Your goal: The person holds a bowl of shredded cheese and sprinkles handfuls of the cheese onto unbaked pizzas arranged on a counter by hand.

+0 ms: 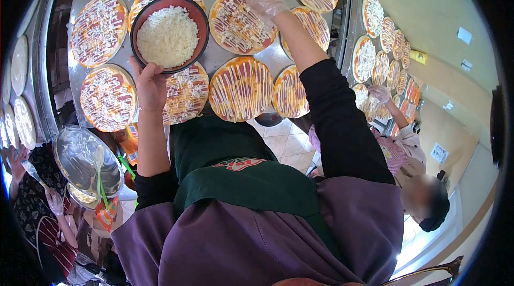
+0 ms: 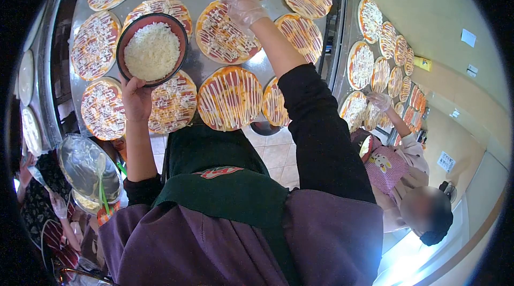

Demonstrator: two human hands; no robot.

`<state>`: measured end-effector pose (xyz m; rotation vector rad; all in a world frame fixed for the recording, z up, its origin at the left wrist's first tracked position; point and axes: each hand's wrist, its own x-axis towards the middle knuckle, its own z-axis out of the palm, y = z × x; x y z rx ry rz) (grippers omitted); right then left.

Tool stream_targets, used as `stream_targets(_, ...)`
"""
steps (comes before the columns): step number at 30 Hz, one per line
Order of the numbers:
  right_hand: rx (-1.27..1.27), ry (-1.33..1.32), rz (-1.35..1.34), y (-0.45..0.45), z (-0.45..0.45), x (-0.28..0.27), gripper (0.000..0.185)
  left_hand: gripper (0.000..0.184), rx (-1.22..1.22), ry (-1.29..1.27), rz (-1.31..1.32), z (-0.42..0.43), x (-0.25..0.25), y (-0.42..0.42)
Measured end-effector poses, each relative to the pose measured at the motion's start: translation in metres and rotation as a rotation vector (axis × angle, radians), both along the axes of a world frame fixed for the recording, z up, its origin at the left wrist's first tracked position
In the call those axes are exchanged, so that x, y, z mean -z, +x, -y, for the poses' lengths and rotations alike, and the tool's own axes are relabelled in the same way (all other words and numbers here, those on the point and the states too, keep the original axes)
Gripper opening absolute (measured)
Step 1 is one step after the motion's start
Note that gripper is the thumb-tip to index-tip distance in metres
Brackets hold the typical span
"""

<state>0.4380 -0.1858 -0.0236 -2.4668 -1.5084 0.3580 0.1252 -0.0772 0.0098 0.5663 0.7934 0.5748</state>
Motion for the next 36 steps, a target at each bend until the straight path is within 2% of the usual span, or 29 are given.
stream_targets(4,-0.031,0.006,0.048,-0.001,0.0,0.005,0.018,0.051,0.017,-0.002,-0.006,-0.002,0.001,-0.005)
stream_targets(6,0.082,0.033,-0.053,-0.001,0.003,0.003,0.018,0.05,0.0,-0.005,-0.004,-0.002,0.001,-0.005)
stream_targets(12,0.195,0.094,-0.121,-0.012,0.012,0.001,0.017,0.047,-0.023,-0.001,-0.013,-0.005,-0.003,-0.006)
stream_targets(16,0.149,0.094,-0.038,-0.017,0.01,0.009,0.016,0.045,-0.026,0.003,-0.009,-0.007,0.001,-0.008)
stream_targets(18,0.143,0.093,-0.177,-0.025,0.009,0.006,0.018,0.045,-0.019,0.008,0.008,-0.009,0.006,-0.011)
stream_targets(24,0.08,-0.101,-0.293,-0.056,0.014,-0.007,0.023,0.044,-0.026,0.008,-0.015,-0.009,0.0,-0.009)
stream_targets(28,0.05,-0.073,-0.336,-0.058,0.017,-0.002,0.024,0.045,0.005,0.001,-0.017,-0.01,-0.003,-0.009)
stream_targets(31,0.143,-0.068,-0.327,-0.057,0.017,-0.006,0.025,0.044,-0.008,0.017,0.0,-0.01,0.0,-0.009)
stream_targets(33,0.217,0.015,-0.509,-0.048,0.019,-0.003,0.026,0.044,-0.006,0.023,-0.002,-0.011,0.005,-0.01)
stream_targets(34,0.218,0.015,-0.508,-0.043,0.021,-0.001,0.026,0.044,-0.005,0.028,-0.004,-0.011,0.007,-0.01)
stream_targets(36,0.304,0.233,-0.912,-0.03,0.028,-0.001,0.026,0.044,-0.009,0.023,-0.016,-0.01,0.004,-0.008)
